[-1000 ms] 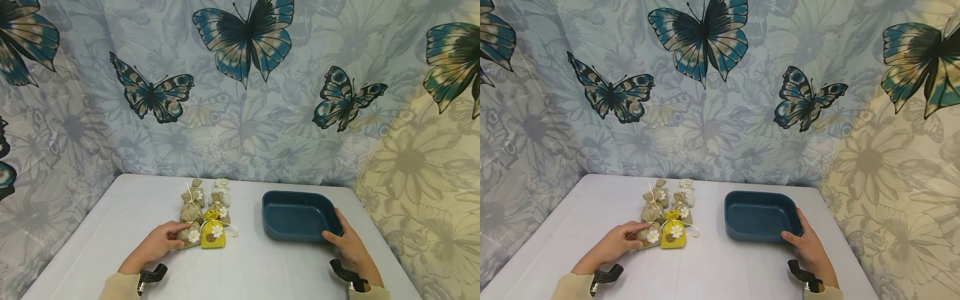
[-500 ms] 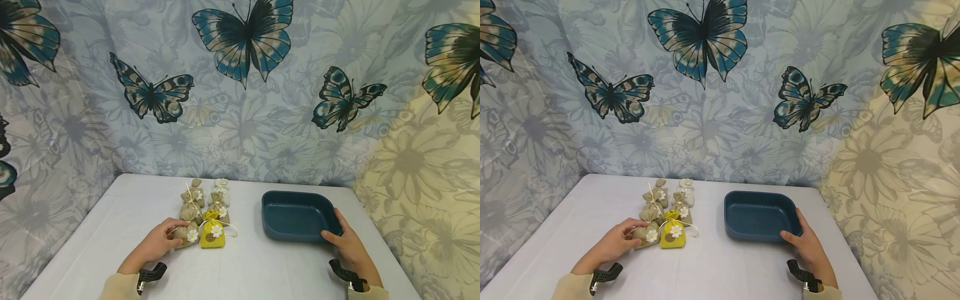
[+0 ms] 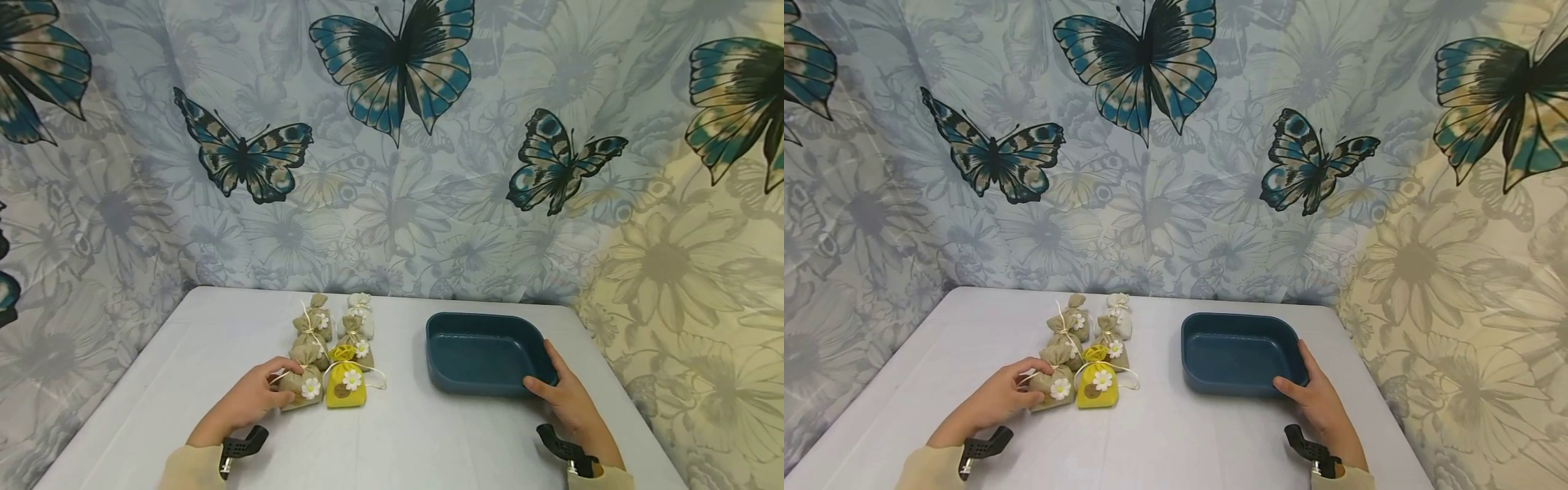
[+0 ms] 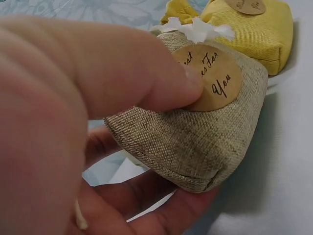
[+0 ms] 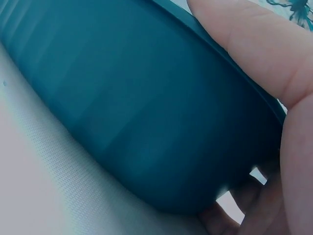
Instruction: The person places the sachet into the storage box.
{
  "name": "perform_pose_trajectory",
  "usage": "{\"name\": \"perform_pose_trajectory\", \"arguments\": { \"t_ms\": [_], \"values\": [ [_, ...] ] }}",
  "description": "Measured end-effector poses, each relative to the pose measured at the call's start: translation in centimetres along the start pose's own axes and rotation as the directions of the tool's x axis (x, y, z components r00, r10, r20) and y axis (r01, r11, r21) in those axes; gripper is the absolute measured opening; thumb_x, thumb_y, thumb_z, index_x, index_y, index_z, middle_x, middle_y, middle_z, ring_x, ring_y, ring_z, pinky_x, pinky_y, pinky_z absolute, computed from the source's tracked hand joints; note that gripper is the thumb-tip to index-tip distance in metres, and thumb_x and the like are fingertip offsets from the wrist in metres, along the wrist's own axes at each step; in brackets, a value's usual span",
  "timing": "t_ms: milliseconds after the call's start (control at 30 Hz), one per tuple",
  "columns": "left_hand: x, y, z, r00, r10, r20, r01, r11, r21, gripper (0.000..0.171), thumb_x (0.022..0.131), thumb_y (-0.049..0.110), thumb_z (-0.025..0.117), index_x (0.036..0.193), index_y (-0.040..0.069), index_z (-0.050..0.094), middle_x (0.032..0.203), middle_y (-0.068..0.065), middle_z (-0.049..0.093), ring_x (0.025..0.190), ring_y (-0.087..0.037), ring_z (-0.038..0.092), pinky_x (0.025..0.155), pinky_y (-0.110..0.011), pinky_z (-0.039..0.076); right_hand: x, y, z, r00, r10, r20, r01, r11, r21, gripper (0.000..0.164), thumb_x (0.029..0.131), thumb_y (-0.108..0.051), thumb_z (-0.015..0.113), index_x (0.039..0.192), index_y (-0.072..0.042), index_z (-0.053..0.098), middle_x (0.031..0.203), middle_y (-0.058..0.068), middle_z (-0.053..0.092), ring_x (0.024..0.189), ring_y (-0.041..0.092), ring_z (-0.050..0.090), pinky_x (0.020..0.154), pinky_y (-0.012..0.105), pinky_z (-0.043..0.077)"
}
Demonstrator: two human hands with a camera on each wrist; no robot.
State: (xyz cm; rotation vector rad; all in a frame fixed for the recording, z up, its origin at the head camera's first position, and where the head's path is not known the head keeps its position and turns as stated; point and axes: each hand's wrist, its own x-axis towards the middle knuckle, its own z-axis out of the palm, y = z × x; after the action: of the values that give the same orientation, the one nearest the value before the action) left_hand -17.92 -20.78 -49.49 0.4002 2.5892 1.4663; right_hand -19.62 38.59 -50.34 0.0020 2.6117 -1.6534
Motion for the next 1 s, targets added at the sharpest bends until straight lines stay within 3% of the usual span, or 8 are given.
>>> {"name": "perform_pose_trajectory", "arguments": {
  "t_ms": [100, 167, 267, 333, 400, 533, 833, 1000],
  "values": [
    [0.0, -0.1, -0.4, 1.0, 0.015, -0.002, -0.015, 0.999, -0.031, 0.034, 0.086, 0.012, 0.077, 0.116, 0.022, 0.066, 0.134, -0.009, 0.056, 0.136, -0.039, 0.038, 0.105, -0.061, 0.033, 0.0, 0.1, 0.0, 1.0, 0.012, 0.008, -0.012, 1.0, 0.014, 0.105, 0.092, -0.021, 0.074, 0.161, -0.026, -0.004, 0.163, 0.016, -0.008, 0.146, 0.046, -0.005, 0.109, 0.069, 0.007],
    [-0.1, -0.2, -0.7, 1.0, 0.027, 0.005, -0.027, 0.997, -0.077, 0.034, 0.086, 0.012, 0.077, 0.118, 0.018, 0.065, 0.134, -0.011, 0.054, 0.131, -0.037, 0.044, 0.102, -0.053, 0.04, 0.0, 0.1, 0.0, 1.0, 0.013, 0.007, -0.013, 1.0, 0.013, 0.105, 0.092, -0.022, 0.075, 0.161, -0.026, -0.004, 0.163, 0.017, -0.008, 0.146, 0.046, -0.005, 0.108, 0.07, 0.007],
    [-0.4, -0.1, -1.2, 0.999, 0.049, 0.022, -0.045, 0.982, -0.181, 0.036, 0.088, 0.01, 0.075, 0.122, 0.008, 0.062, 0.135, -0.018, 0.05, 0.112, -0.032, 0.056, 0.086, -0.04, 0.051, 0.0, 0.3, 0.0, 1.0, 0.014, 0.005, -0.014, 1.0, 0.009, 0.105, 0.092, -0.023, 0.075, 0.161, -0.025, -0.004, 0.163, 0.017, -0.008, 0.146, 0.047, -0.005, 0.108, 0.07, 0.007],
    [-0.6, 0.1, -1.5, 0.999, 0.046, 0.024, -0.038, 0.967, -0.251, 0.039, 0.089, 0.008, 0.075, 0.124, 0.003, 0.059, 0.136, -0.023, 0.046, 0.097, -0.024, 0.058, 0.071, -0.032, 0.052, -0.1, 0.2, 0.0, 1.0, 0.016, 0.007, -0.016, 1.0, 0.013, 0.106, 0.092, -0.024, 0.075, 0.161, -0.024, -0.004, 0.163, 0.017, -0.008, 0.145, 0.047, -0.005, 0.108, 0.07, 0.007],
    [-0.8, 0.6, -1.7, 0.999, 0.035, 0.013, -0.029, 0.949, -0.313, 0.042, 0.089, 0.006, 0.074, 0.126, -0.002, 0.056, 0.139, -0.026, 0.042, 0.085, -0.021, 0.056, 0.065, -0.033, 0.052, -0.1, 0.2, 0.1, 1.0, 0.021, 0.008, -0.021, 1.0, 0.014, 0.106, 0.092, -0.024, 0.075, 0.161, -0.025, -0.005, 0.163, 0.017, -0.008, 0.145, 0.047, -0.005, 0.108, 0.07, 0.008],
    [-0.8, 1.4, -2.0, 1.0, 0.01, -0.009, -0.012, 0.923, -0.385, 0.045, 0.09, 0.006, 0.074, 0.13, -0.003, 0.054, 0.144, -0.024, 0.036, 0.078, -0.018, 0.051, 0.064, -0.036, 0.054, -0.2, 0.0, 0.2, 1.0, 0.024, 0.008, -0.024, 0.999, 0.024, 0.105, 0.092, -0.022, 0.075, 0.161, -0.025, -0.004, 0.163, 0.018, -0.009, 0.146, 0.047, -0.005, 0.109, 0.069, 0.008],
    [0.1, 4.0, -2.2, 0.996, 0.083, -0.024, -0.086, 0.909, -0.409, 0.045, 0.091, 0.005, 0.072, 0.132, -0.002, 0.053, 0.142, -0.02, 0.04, 0.097, -0.024, 0.06, 0.069, -0.038, 0.055, -0.2, -0.4, 0.1, 1.0, 0.015, 0.009, -0.015, 1.0, -0.002, 0.106, 0.091, -0.023, 0.075, 0.161, -0.024, -0.005, 0.163, 0.02, -0.008, 0.145, 0.048, -0.005, 0.108, 0.07, 0.006],
    [1.1, 5.9, -1.8, 0.994, 0.103, -0.033, -0.108, 0.908, -0.405, 0.045, 0.09, 0.005, 0.073, 0.13, -0.002, 0.055, 0.143, -0.021, 0.04, 0.097, -0.026, 0.058, 0.07, -0.034, 0.054, -0.3, -0.4, -0.1, 1.0, 0.018, 0.004, -0.018, 0.999, -0.047, 0.106, 0.091, -0.026, 0.075, 0.161, -0.025, -0.005, 0.163, 0.022, -0.007, 0.145, 0.05, -0.003, 0.107, 0.072, 0.007]
  ]
}}
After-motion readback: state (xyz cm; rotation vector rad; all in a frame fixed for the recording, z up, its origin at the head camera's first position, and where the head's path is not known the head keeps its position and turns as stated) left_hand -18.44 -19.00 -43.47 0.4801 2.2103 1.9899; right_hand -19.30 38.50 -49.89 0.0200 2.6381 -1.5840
